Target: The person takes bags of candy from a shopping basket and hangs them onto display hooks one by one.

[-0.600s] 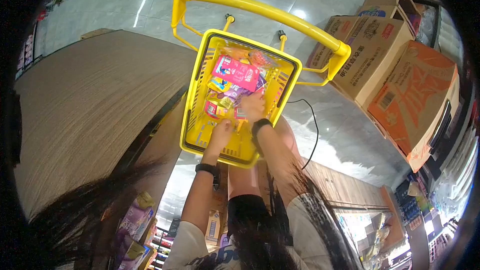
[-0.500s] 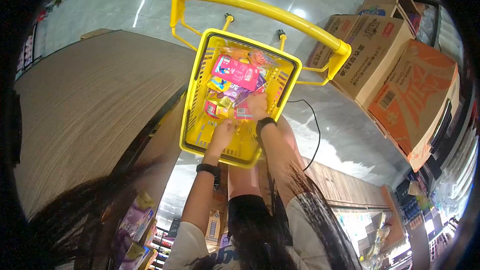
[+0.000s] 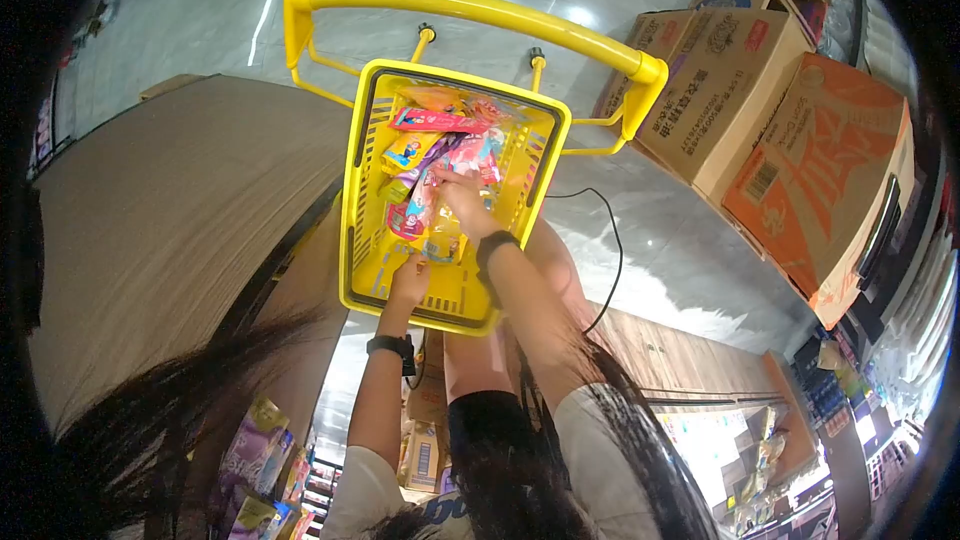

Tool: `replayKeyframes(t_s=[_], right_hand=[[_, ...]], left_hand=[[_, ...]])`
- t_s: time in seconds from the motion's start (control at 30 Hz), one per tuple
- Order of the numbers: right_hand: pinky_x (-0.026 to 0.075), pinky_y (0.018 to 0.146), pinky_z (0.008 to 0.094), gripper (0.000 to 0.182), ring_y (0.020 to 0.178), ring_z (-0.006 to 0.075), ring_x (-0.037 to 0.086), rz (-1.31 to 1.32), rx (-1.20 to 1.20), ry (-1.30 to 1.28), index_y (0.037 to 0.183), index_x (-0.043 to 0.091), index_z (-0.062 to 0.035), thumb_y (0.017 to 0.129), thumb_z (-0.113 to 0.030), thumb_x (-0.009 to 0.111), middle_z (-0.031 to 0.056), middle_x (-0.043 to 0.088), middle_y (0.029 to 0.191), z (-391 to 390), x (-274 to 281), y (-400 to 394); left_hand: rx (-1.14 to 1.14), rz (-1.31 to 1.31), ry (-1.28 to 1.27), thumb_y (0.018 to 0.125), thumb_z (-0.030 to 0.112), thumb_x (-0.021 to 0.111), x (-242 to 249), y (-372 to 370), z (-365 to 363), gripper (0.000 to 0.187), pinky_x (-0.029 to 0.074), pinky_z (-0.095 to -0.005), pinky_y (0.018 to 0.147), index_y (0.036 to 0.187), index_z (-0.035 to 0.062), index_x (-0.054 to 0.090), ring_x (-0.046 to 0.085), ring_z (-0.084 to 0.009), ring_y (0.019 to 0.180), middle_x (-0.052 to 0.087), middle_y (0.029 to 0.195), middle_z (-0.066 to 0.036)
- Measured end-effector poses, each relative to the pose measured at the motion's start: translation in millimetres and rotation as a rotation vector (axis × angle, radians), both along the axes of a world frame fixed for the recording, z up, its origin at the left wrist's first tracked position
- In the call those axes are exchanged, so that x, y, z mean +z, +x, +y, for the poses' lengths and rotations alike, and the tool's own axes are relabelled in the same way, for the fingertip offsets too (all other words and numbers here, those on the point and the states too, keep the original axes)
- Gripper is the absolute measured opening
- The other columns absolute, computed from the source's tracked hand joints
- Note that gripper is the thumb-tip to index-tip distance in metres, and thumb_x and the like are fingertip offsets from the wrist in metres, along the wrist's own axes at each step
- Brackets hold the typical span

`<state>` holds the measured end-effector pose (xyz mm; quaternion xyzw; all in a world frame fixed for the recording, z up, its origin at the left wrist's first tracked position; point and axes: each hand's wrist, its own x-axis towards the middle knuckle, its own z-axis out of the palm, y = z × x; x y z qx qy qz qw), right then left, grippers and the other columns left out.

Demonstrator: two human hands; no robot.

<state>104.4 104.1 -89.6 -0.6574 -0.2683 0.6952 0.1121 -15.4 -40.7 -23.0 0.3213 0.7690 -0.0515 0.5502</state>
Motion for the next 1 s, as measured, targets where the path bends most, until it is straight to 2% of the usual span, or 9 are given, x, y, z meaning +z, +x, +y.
replayKeyframes(t_s=[0.07, 0.17, 0.23, 0.3, 0.43, 0.57, 0.63, 0.83, 1.0], right_hand=[[0.034, 0.100, 0.0413, 0.028, 0.114, 0.0265, 0.052, 0.035, 0.036, 0.028, 0.108, 0.066, -0.0092, 0.087, -0.015, 0.048, 0.0023, 0.059, 0.122, -4.1, -22.6, 12.2], [0.042, 0.093, 0.0415, 0.026, 0.106, 0.0252, 0.057, -0.127, 0.237, -0.033, 0.108, 0.064, -0.0085, 0.087, -0.016, 0.052, 0.0028, 0.063, 0.112, 27.5, -13.5, 18.9], [0.047, 0.084, 0.0416, 0.026, 0.100, 0.0222, 0.059, -0.190, 0.240, -0.097, 0.109, 0.060, -0.0087, 0.085, -0.016, 0.056, 0.0030, 0.065, 0.102, 37.2, -12.9, 25.8], [0.051, 0.075, 0.0416, 0.028, 0.093, 0.0185, 0.062, -0.075, 0.029, -0.181, 0.110, 0.056, -0.0094, 0.083, -0.016, 0.060, 0.0031, 0.067, 0.092, 41.5, -12.0, 30.9], [0.053, 0.072, 0.0383, 0.023, 0.074, 0.0188, 0.064, -0.081, -0.154, -0.268, 0.104, 0.055, -0.0065, 0.082, -0.013, 0.062, 0.0053, 0.066, 0.088, 48.7, -21.1, 36.8], [0.053, 0.070, 0.0342, 0.018, 0.075, 0.0186, 0.064, 0.184, -0.172, -0.322, 0.100, 0.058, -0.0045, 0.085, -0.014, 0.058, 0.0069, 0.066, 0.089, 45.5, -33.3, 44.9], [0.053, 0.070, 0.0338, 0.016, 0.075, 0.0191, 0.064, 0.224, -0.247, -0.261, 0.099, 0.060, -0.0047, 0.086, -0.014, 0.057, 0.0078, 0.066, 0.089, 52.2, 0.7, 37.8], [0.052, 0.075, 0.0347, 0.018, 0.078, 0.0213, 0.063, 0.188, -0.373, -0.417, 0.100, 0.060, -0.0052, 0.087, -0.016, 0.055, 0.0092, 0.066, 0.091, 50.9, -16.0, 39.9], [0.052, 0.077, 0.0383, 0.018, 0.081, 0.0219, 0.062, 0.165, -0.303, -0.453, 0.102, 0.058, -0.0076, 0.091, -0.017, 0.049, 0.0073, 0.065, 0.096, 54.8, -22.7, 46.1]], left_hand=[[0.054, -0.022, 0.005, 0.087, 0.020, 0.055, 1.0, 0.7, 5.5, 0.027, 0.050, -0.0396, 0.079, 0.109, 0.0032, 0.058, 0.064, -0.0342, 0.091, 0.066, 0.096, -0.020], [0.068, -0.039, 0.121, 0.087, 0.018, 0.056, 0.9, 7.3, 11.6, 0.026, 0.049, -0.0399, 0.079, 0.108, 0.0031, 0.059, 0.064, -0.0347, 0.089, 0.065, 0.096, -0.021], [0.017, -0.068, 0.230, 0.087, 0.017, 0.055, -1.3, 11.0, 21.4, 0.026, 0.048, -0.0417, 0.080, 0.108, 0.0019, 0.059, 0.062, -0.0372, 0.091, 0.063, 0.097, -0.023], [-0.072, -0.110, 0.335, 0.087, 0.016, 0.052, -3.2, 13.6, 32.6, 0.027, 0.046, -0.0448, 0.082, 0.107, -0.0006, 0.059, 0.058, -0.0417, 0.096, 0.060, 0.101, -0.027], [-0.118, -0.083, 0.363, 0.086, 0.017, 0.054, -9.0, 22.4, 39.4, 0.028, 0.045, -0.0423, 0.085, 0.107, -0.0017, 0.060, 0.058, -0.0401, 0.095, 0.060, 0.102, -0.025], [-0.014, -0.128, 0.153, 0.088, 0.021, 0.055, -7.6, 29.9, 47.4, 0.029, 0.048, -0.0384, 0.081, 0.105, -0.0002, 0.062, 0.063, -0.0337, 0.090, 0.066, 0.096, -0.020], [0.000, -0.155, 0.085, 0.089, 0.024, 0.054, -5.0, 31.9, 49.6, 0.030, 0.048, -0.0378, 0.082, 0.106, 0.0001, 0.062, 0.064, -0.0329, 0.092, 0.067, 0.097, -0.020], [-0.096, -0.126, 0.053, 0.092, 0.026, 0.051, -7.7, 28.8, 47.7, 0.032, 0.049, -0.0379, 0.078, 0.109, 0.0002, 0.060, 0.064, -0.0328, 0.090, 0.067, 0.094, -0.020], [-0.029, -0.109, 0.046, 0.092, 0.024, 0.051, -14.1, 26.9, 48.8, 0.030, 0.049, -0.0386, 0.075, 0.110, 0.0009, 0.057, 0.065, -0.0330, 0.086, 0.066, 0.092, -0.020]])
